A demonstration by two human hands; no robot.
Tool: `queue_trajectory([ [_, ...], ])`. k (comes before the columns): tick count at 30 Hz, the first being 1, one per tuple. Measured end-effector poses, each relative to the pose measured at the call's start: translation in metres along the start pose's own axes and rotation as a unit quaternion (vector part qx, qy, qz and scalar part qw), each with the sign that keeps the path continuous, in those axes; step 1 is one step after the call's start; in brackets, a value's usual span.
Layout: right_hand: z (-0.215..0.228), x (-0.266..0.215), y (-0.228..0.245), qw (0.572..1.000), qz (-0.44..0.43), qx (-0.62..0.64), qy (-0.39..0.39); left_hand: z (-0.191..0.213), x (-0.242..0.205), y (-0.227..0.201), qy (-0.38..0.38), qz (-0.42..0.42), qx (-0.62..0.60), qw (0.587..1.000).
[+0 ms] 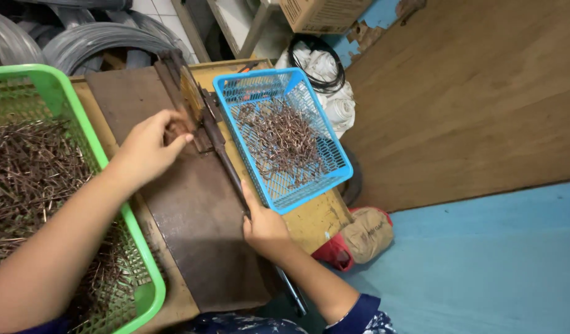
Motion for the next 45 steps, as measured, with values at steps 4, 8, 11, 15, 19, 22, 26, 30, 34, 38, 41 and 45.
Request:
queue_trajectory([
  [4, -0.003, -0.001, -0.002, 0.999, 0.028, -0.015, -0.005, 0.017, -0.022, 0.014, -0.060, -0.017, 0.055, 0.997],
  [8, -0.011, 0.006, -0.012, 0.997, 0.065, 0.025, -0.046, 0.052, -0.043, 0.011, -0.134, -0.002, 0.086, 0.987],
  [11, -0.011, 0.008, -0.014, 0.995, 0.068, 0.013, -0.073, 0.078, -0.058, 0.012, -0.199, 0.008, 0.109, 0.974],
  [15, -0.026, 0.029, -0.041, 0.993, 0.071, -0.012, -0.094, 0.098, -0.083, 0.029, -0.246, 0.048, 0.186, 0.950],
  [19, -0.024, 0.031, -0.037, 0.993, 0.061, -0.045, -0.087, 0.114, -0.110, 0.050, -0.254, 0.096, 0.202, 0.941],
  [22, -0.025, 0.035, -0.043, 0.993, 0.049, -0.047, -0.099, 0.126, -0.124, 0.066, -0.270, 0.134, 0.213, 0.929],
  [26, -0.026, 0.038, -0.045, 0.994, 0.030, -0.049, -0.094, 0.124, -0.128, 0.093, -0.201, 0.204, 0.205, 0.936],
  [30, -0.026, 0.041, -0.049, 0.994, 0.019, -0.051, -0.099, 0.103, -0.127, 0.121, -0.142, 0.248, 0.239, 0.928],
  [34, -0.024, 0.037, -0.045, 0.993, 0.033, -0.051, -0.102, 0.087, -0.132, 0.123, 0.005, 0.315, 0.234, 0.920],
  [38, -0.023, 0.036, -0.043, 0.992, 0.034, -0.056, -0.107, 0.059, -0.130, 0.154, 0.040, 0.327, 0.292, 0.898],
  [41, -0.022, 0.032, -0.038, 0.992, 0.041, -0.056, -0.109, 0.063, -0.128, 0.155, -0.011, 0.305, 0.294, 0.906],
  [45, -0.019, 0.026, -0.031, 0.994, 0.028, -0.043, -0.101, 0.080, -0.130, 0.136, -0.022, 0.305, 0.254, 0.917],
])
Point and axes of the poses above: each hand's wrist, its own x-axis towards the middle knuckle, its own z-axis out of the back of the hand, y = z × x, the point moved 8 cm from there along x, towards the middle knuckle, and after that the axes turned 5 degrees about x, right-handed, at the moved point
